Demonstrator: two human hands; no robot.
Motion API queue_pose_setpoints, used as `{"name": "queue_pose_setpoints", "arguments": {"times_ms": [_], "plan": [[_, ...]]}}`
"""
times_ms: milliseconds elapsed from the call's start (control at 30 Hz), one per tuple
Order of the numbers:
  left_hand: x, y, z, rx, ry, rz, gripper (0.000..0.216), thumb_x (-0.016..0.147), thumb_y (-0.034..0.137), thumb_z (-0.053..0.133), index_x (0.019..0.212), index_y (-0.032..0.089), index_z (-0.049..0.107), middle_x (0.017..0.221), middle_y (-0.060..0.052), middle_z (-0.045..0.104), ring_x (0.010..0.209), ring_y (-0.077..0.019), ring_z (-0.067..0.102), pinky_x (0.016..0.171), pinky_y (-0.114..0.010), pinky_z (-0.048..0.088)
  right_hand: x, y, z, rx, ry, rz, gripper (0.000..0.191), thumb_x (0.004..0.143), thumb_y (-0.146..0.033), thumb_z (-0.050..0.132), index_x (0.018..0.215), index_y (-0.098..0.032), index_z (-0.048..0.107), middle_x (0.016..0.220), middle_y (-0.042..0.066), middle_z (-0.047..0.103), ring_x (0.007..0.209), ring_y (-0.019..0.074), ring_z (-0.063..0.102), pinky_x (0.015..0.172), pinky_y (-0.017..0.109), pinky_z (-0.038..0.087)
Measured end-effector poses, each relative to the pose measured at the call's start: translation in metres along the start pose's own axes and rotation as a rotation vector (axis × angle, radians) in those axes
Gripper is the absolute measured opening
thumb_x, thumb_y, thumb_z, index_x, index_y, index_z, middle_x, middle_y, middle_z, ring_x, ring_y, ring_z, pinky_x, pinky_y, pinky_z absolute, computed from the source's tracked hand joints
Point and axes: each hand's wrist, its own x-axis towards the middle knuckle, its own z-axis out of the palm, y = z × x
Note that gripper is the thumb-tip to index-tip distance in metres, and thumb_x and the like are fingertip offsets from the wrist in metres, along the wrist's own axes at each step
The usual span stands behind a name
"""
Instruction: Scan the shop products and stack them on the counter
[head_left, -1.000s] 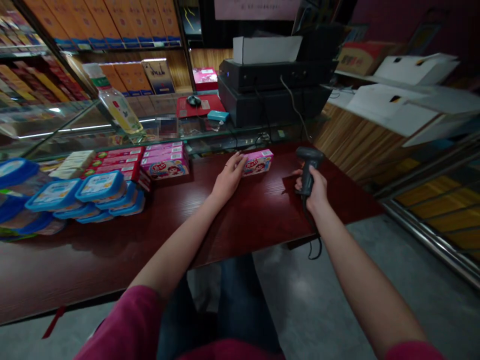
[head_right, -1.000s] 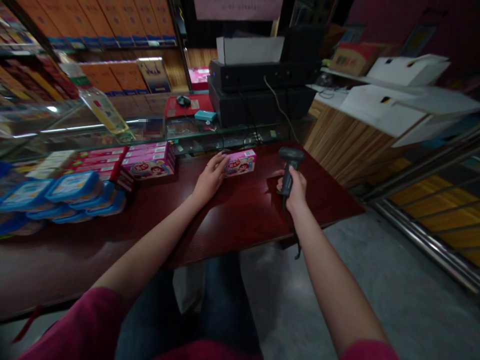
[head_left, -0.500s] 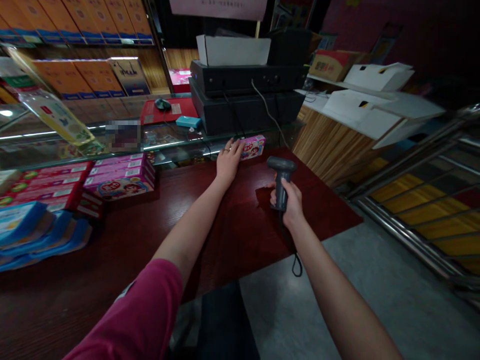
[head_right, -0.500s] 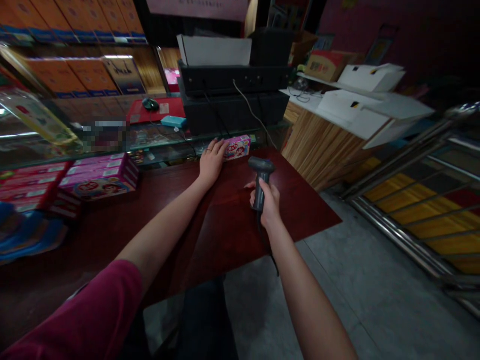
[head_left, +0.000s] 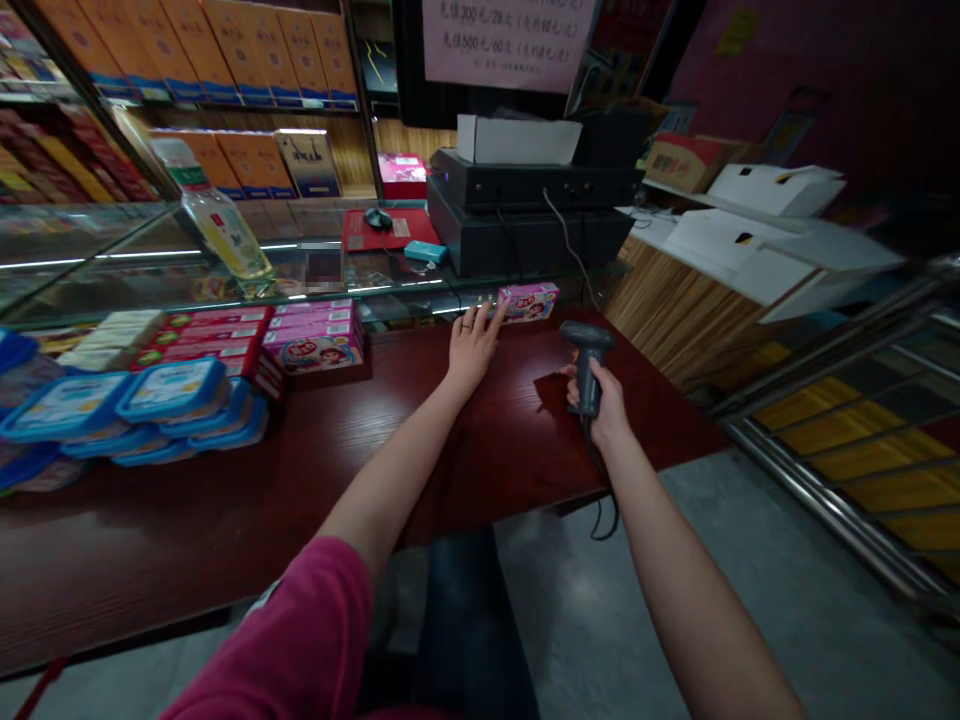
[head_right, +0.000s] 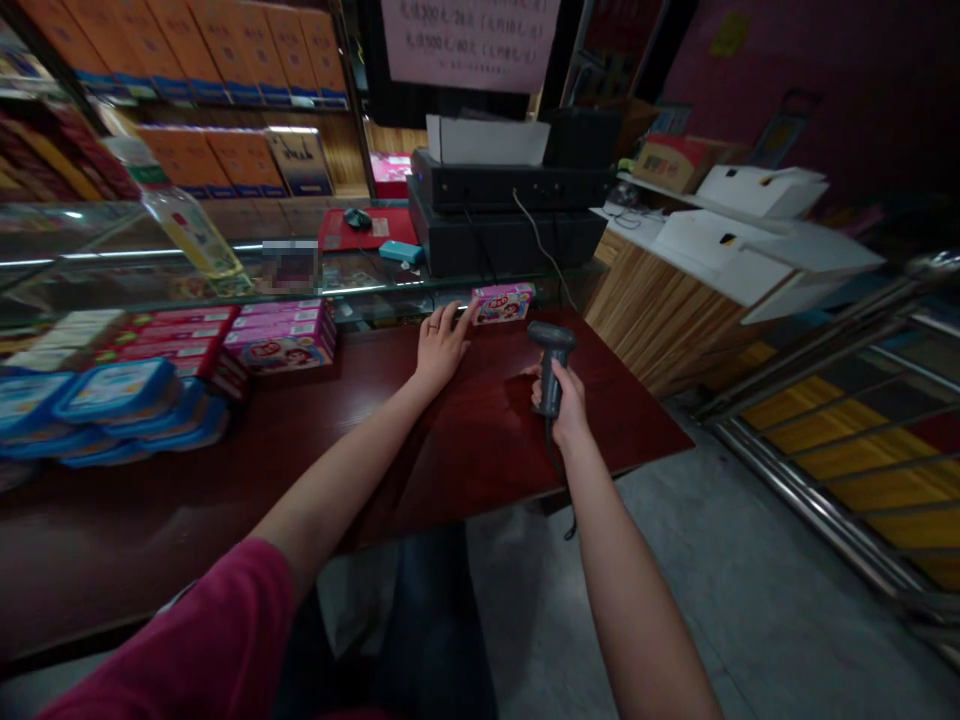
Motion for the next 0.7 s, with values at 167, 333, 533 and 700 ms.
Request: {"name": "queue_pose_setpoints", "arguments": {"times_ms": [167,333,533,700], "plan": [[-0.087,-0.069,-0.066,0.064,0.047,-0.036,0.067,0.108,0.02,0.048,0.174,0.033,0.039,0.175,-0.009,0.048,0.165,-0.031,0.041,0.136,-0.052,0.033,-0.009,-0.007,0.009,-0.055,-0.073,0.082,0.052,0.067,-0.053,0.092,0.102,-0.02,0.072,0.083,0.004,0.081,0.044,0.0106,0.055,0.038,0.023,0.044],[-0.145,-0.152,-0.115,0.116,0.168,-0.265,0.069,0.107,0.021,0.047,0.173,0.011,0.034,0.18,-0.017,0.036,0.171,-0.037,0.025,0.139,-0.059,0.027,-0.009,-0.004,0.051,-0.128,-0.195,0.122,0.049,0.068,-0.051,0.091,0.104,-0.02,0.075,0.086,0.005,0.083,0.043,0.0128,0.056,0.038,0.027,0.044],[-0.152,-0.182,-0.117,0.188,0.223,-0.416,0.074,0.102,0.019,0.049,0.17,-0.003,0.03,0.179,-0.027,0.033,0.174,-0.0395,0.013,0.14,-0.06,0.025,-0.031,0.033,0.153,-0.042,-0.394,0.23,0.054,0.087,-0.073,0.071,0.106,-0.023,0.073,0.092,0.004,0.08,0.043,0.0105,0.052,0.041,0.028,0.042],[-0.148,-0.184,-0.124,0.166,0.21,-0.395,0.06,0.104,0.011,0.045,0.164,0.01,0.049,0.163,-0.026,0.056,0.168,-0.0344,0.034,0.136,-0.057,0.031,-0.053,0.068,0.198,-0.05,-0.511,0.287,0.044,0.088,-0.068,0.072,0.09,-0.024,0.066,0.083,0.001,0.076,0.041,0.0086,0.045,0.039,0.027,0.036]]}}
